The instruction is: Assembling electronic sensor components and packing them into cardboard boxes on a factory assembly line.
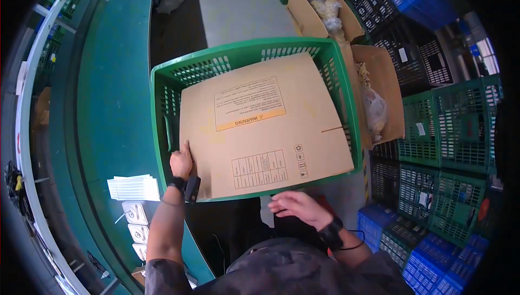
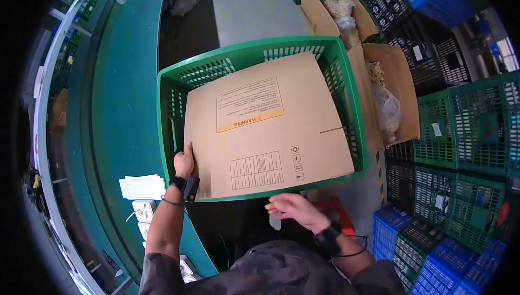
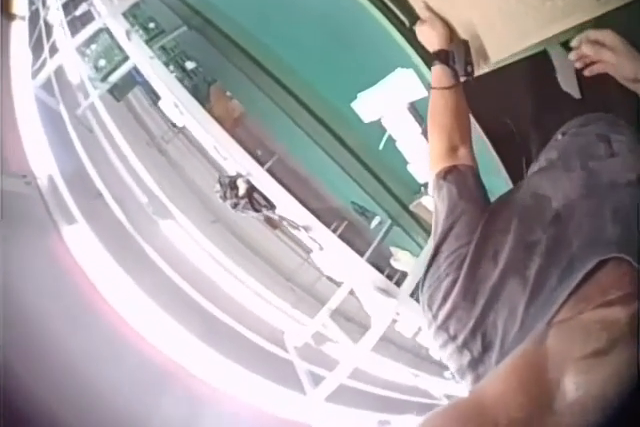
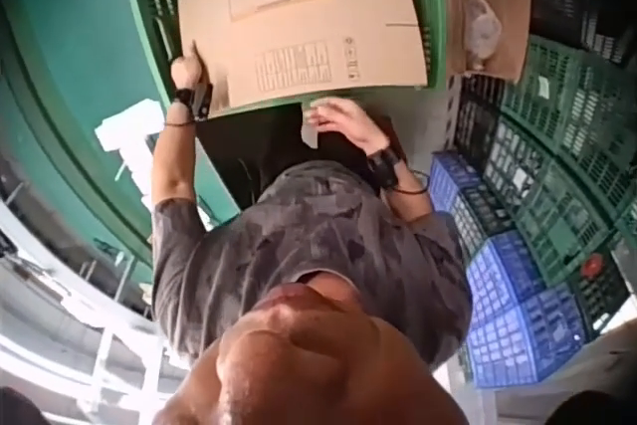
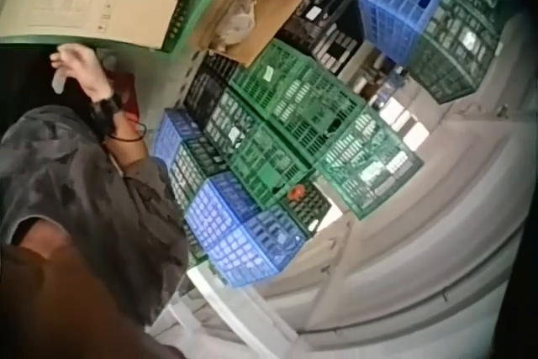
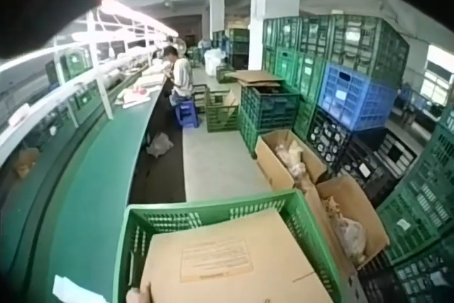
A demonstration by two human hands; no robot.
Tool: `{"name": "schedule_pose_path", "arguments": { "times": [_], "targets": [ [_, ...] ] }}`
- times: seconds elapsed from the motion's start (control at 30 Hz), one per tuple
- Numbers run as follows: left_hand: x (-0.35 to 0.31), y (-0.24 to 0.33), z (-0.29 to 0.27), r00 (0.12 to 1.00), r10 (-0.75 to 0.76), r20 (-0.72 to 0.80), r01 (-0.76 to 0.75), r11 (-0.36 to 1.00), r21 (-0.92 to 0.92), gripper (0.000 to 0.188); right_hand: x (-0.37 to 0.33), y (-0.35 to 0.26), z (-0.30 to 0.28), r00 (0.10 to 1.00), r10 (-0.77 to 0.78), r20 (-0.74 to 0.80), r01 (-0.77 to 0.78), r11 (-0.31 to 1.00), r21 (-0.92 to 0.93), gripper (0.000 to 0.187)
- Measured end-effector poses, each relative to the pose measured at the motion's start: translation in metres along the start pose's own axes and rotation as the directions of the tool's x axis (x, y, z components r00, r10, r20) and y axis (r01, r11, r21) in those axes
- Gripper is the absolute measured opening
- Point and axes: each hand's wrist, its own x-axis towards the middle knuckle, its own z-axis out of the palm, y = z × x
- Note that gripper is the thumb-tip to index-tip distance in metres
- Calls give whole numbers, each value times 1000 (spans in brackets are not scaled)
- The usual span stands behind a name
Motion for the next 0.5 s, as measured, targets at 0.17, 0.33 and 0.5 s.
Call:
{"name": "schedule_pose_path", "arguments": {
  "times": [0.17,0.33,0.5],
  "targets": [
    [47,11,35,993,-32,116,21,995,99,80,-27,-17,-2,996,-68,-56,63,995,-76,31],
    [58,-4,113,968,-169,188,158,985,68,90,-32,-43,-18,953,-188,-239,137,967,-213,28],
    [73,-52,186,965,-247,91,247,969,15,97,-8,-74,-45,925,-229,-303,123,935,-332,28]
  ]
}}
